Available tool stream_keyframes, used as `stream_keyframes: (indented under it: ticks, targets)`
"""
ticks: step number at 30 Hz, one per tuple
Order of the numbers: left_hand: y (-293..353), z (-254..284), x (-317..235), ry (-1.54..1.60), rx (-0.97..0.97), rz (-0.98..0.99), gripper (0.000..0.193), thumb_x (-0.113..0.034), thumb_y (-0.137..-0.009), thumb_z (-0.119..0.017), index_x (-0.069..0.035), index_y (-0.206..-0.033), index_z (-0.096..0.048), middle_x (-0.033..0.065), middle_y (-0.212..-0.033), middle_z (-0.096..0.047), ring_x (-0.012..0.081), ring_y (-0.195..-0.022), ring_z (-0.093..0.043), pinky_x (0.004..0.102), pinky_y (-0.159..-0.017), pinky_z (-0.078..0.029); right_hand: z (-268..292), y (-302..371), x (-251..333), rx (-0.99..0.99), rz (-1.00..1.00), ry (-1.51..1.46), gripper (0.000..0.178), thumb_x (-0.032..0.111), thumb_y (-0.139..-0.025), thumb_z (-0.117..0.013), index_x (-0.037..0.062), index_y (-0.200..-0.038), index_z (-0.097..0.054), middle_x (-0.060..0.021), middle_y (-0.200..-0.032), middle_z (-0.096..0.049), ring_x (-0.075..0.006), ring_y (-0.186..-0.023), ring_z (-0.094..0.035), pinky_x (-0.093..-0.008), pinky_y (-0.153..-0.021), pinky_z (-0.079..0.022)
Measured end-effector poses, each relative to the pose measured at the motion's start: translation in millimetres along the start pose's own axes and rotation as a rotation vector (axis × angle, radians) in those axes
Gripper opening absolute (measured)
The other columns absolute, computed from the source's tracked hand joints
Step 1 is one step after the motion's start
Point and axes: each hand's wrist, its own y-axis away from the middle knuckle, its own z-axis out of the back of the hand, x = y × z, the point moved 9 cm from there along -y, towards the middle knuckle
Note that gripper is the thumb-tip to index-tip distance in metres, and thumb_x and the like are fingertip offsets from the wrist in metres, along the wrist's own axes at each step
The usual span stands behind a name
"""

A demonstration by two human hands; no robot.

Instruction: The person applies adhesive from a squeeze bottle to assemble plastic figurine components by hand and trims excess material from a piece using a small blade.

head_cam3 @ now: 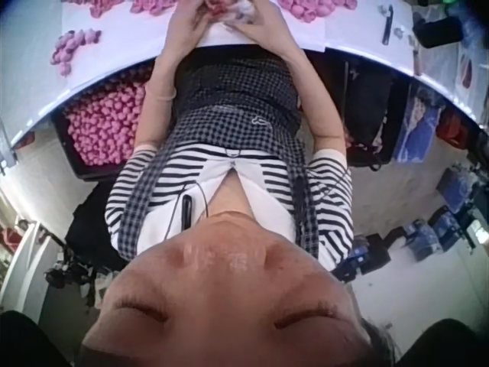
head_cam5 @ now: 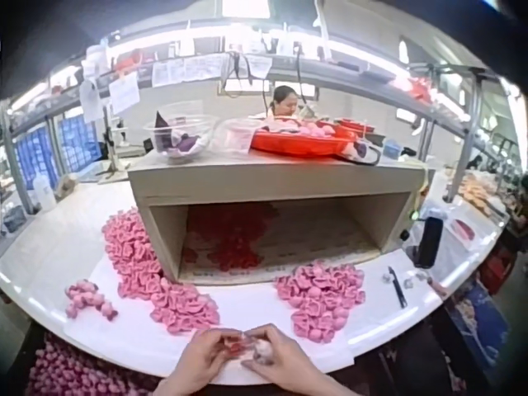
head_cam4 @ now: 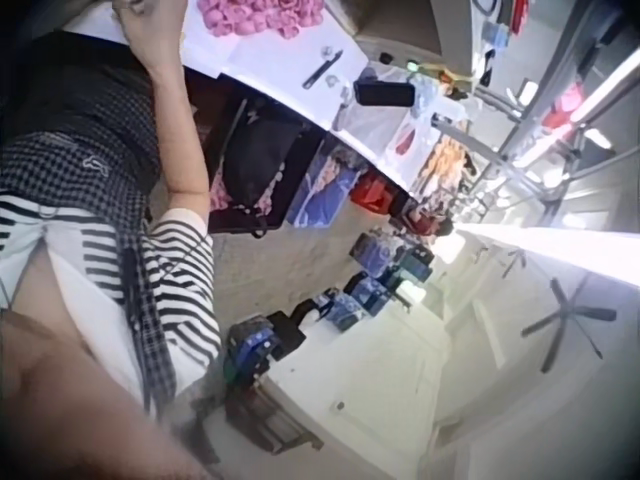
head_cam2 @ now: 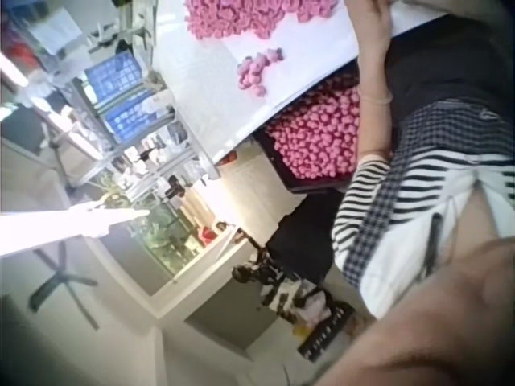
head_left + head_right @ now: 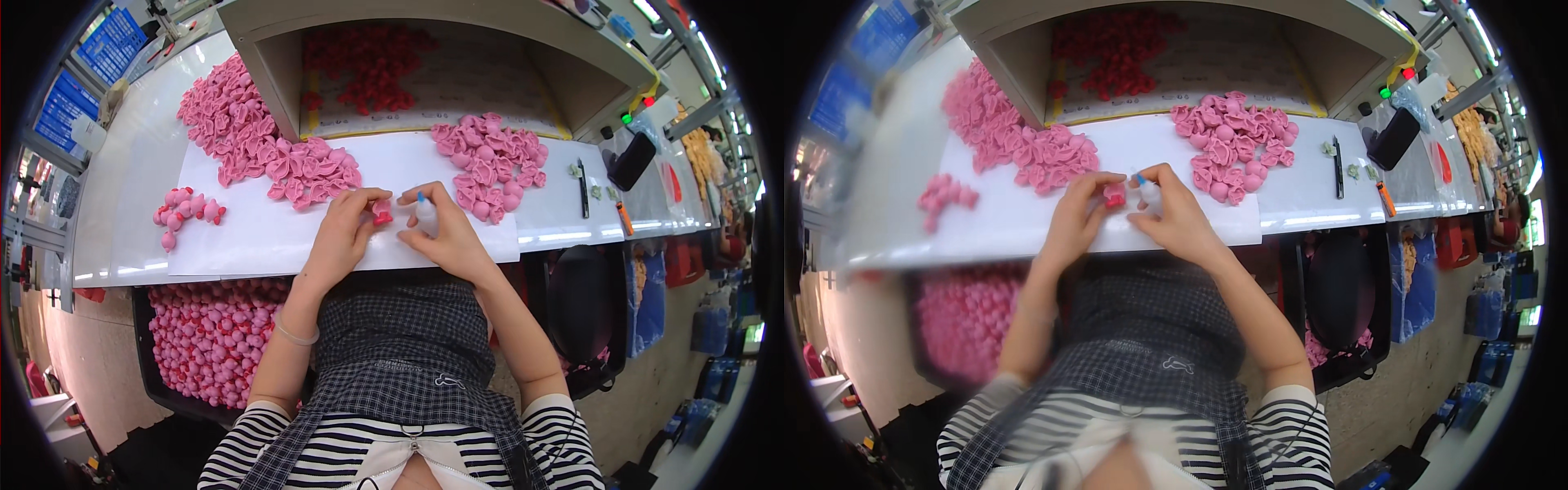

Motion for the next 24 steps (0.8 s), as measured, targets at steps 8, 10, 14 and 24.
stream_keyframes:
  ticks: [8, 10, 14, 24]
  targets:
    - [15, 19, 1, 0.117, -0.075, 0.022, 0.059, 0.004, -0.079, -0.065, -0.001, -0.134, -0.045, 0.0157, -0.124, -0.062, 0.0272, -0.117, -0.059, 0.036, -0.104, -0.043, 14, 3, -28, -0.077, -0.32, -0.189, 0.023, 0.014, -0.096, -0.06, 0.0039, -0.115, -0.051, -0.0083, -0.104, -0.068, -0.014, -0.097, -0.066, -0.0209, -0.068, -0.049]
    - [8, 13, 3, 0.122, -0.069, 0.083, 0.064, 0.0, -0.076, -0.071, -0.002, -0.134, -0.045, 0.0147, -0.118, -0.065, 0.0262, -0.113, -0.061, 0.0356, -0.101, -0.045, 10, 1, -36, -0.159, -0.178, -0.231, 0.022, 0.016, -0.096, -0.06, 0.0039, -0.113, -0.052, -0.0073, -0.098, -0.067, -0.0125, -0.092, -0.065, -0.0204, -0.064, -0.047]
    - [4, 8, 12, 0.084, -0.115, 0.139, 0.078, -0.008, -0.067, -0.084, -0.002, -0.134, -0.045, 0.0114, -0.1, -0.07, 0.024, -0.1, -0.066, 0.0344, -0.092, -0.049, 12, -3, -32, -0.281, -0.078, -0.378, 0.019, 0.018, -0.095, -0.063, 0.004, -0.105, -0.055, -0.0037, -0.086, -0.062, -0.0078, -0.073, -0.058, -0.0207, -0.058, -0.044]
    - [4, 10, 10, 0.107, -0.149, 0.146, 0.075, -0.004, -0.067, -0.084, 0.0, -0.131, -0.045, 0.0128, -0.098, -0.068, 0.0255, -0.096, -0.067, 0.0339, -0.089, -0.052, 4, -4, -24, -0.242, -0.136, -0.272, 0.019, 0.018, -0.093, -0.067, 0.0038, -0.1, -0.055, -0.0015, -0.084, -0.06, -0.0066, -0.068, -0.054, -0.0214, -0.058, -0.045]
